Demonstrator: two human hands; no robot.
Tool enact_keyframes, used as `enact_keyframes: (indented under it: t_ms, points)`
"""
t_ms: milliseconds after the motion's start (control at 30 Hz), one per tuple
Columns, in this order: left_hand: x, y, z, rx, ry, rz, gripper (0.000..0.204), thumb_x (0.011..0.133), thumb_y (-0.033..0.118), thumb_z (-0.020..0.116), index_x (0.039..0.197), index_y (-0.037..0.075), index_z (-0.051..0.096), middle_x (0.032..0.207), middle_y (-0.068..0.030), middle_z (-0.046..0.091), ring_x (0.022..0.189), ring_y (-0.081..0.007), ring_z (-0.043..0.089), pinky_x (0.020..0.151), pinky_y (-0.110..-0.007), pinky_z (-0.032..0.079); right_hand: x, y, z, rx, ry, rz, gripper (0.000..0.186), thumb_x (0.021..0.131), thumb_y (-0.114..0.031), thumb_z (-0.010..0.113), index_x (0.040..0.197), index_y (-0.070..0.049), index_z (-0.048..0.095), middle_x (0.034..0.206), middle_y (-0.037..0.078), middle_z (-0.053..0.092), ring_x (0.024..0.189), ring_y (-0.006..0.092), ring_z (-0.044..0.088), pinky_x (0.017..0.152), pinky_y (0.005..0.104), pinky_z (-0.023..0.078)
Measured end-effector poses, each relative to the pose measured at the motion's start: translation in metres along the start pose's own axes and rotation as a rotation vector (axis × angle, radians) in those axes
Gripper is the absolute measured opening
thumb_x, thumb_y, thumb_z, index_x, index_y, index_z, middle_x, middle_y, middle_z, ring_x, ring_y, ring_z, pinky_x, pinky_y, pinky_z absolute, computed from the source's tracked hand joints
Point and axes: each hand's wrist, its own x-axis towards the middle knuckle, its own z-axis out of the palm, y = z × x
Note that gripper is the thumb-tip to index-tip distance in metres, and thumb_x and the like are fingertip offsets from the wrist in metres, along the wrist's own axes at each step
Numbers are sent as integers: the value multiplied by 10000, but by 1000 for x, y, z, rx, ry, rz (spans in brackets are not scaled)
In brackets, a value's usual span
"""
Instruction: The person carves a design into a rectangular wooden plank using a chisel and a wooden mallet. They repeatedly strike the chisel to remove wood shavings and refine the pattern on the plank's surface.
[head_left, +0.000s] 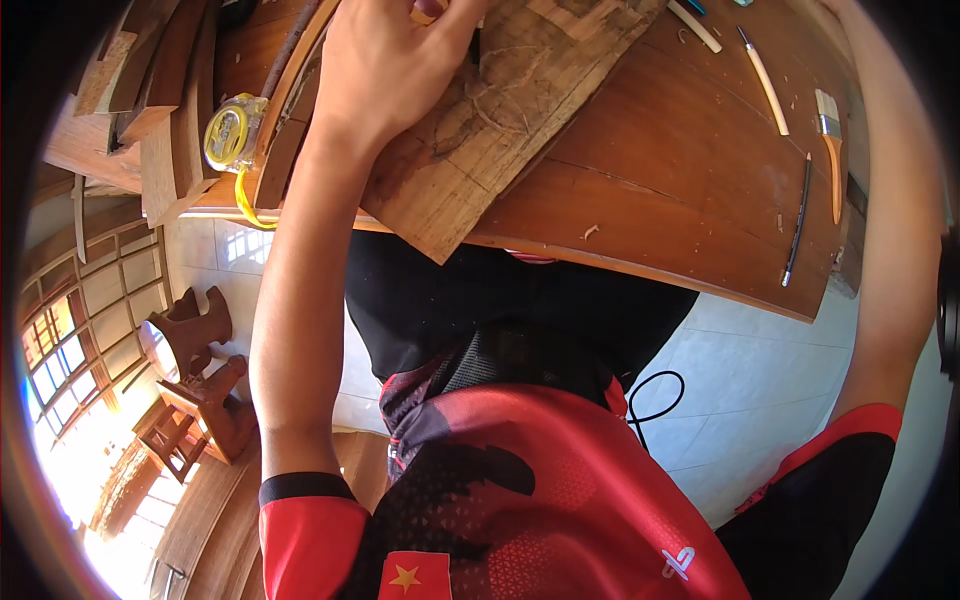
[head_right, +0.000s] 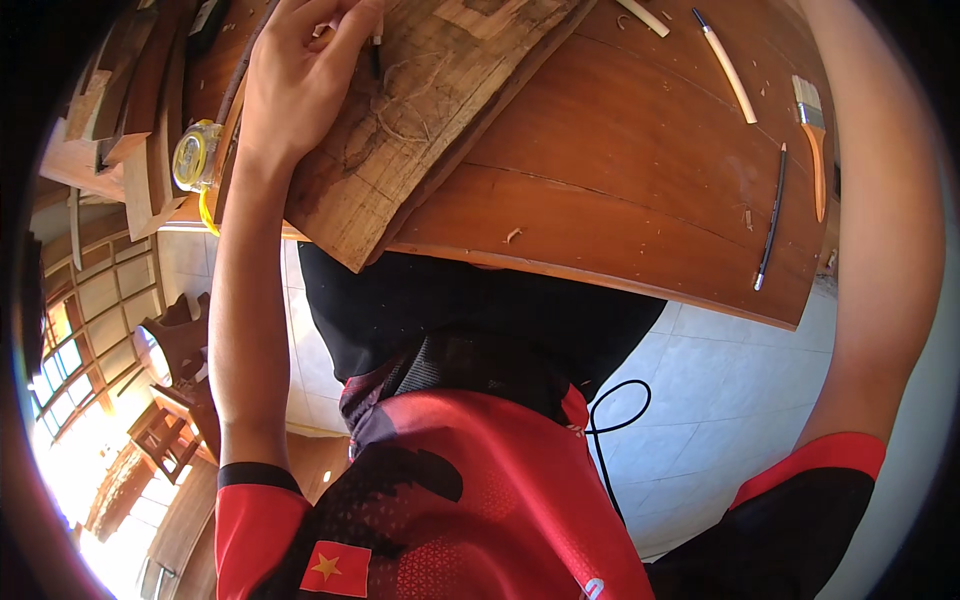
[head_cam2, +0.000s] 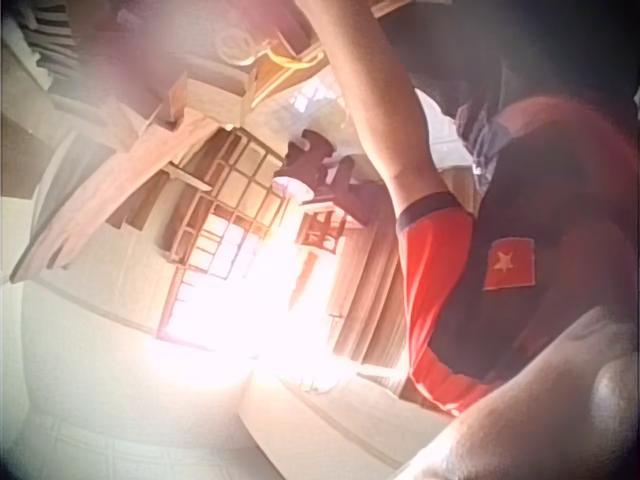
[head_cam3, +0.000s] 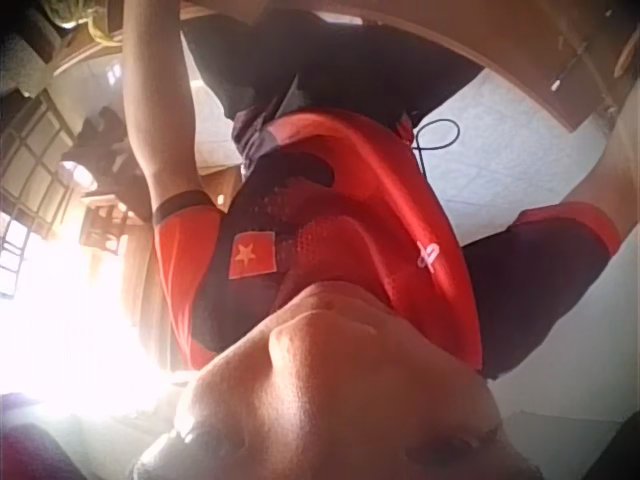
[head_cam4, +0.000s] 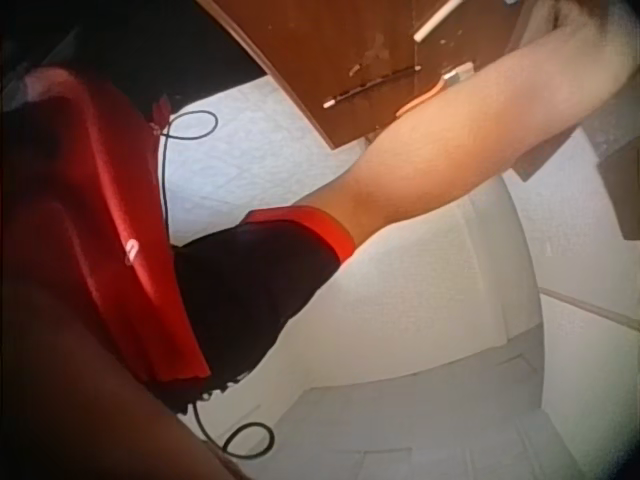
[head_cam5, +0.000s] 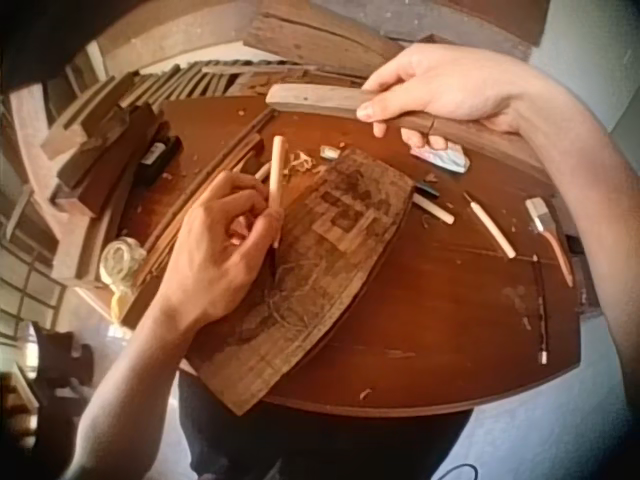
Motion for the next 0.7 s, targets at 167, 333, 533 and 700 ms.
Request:
enact_keyframes:
  t_ms: [167,333,533,700]
  points:
    - [-1,-12,4,-79,43,-10,257,971,167,635,919,-80,682,1041,-149,643,883,-247,655,775,-362,539,-7,11,6,44,11,-69,392,1022,-220,642,1284,71,637,919,66,687,628,77,571,519,220,479]
    - [1,-6,-3,-26,-40,-39,284,976,194,623,917,-78,682,991,-150,650,875,-259,656,768,-366,537,-12,6,6,67,-40,-17,436,1019,-217,643,1335,79,594,932,84,689,640,81,576,516,224,482]
    - [1,-14,-7,-139,-54,-186,270,1003,252,623,1066,11,727,911,-61,678,852,-142,624,792,-294,498,-46,25,5,392,-229,266,395,922,-321,732,1146,-15,621,938,91,678,703,164,587,606,305,470]
    - [-1,-33,-2,-191,131,-351,372,974,346,652,981,-14,743,781,-100,685,725,-141,626,701,-292,478,-130,43,79,-183,-167,84,323,866,-324,809,948,-33,695,737,125,649,611,308,592,602,412,481]
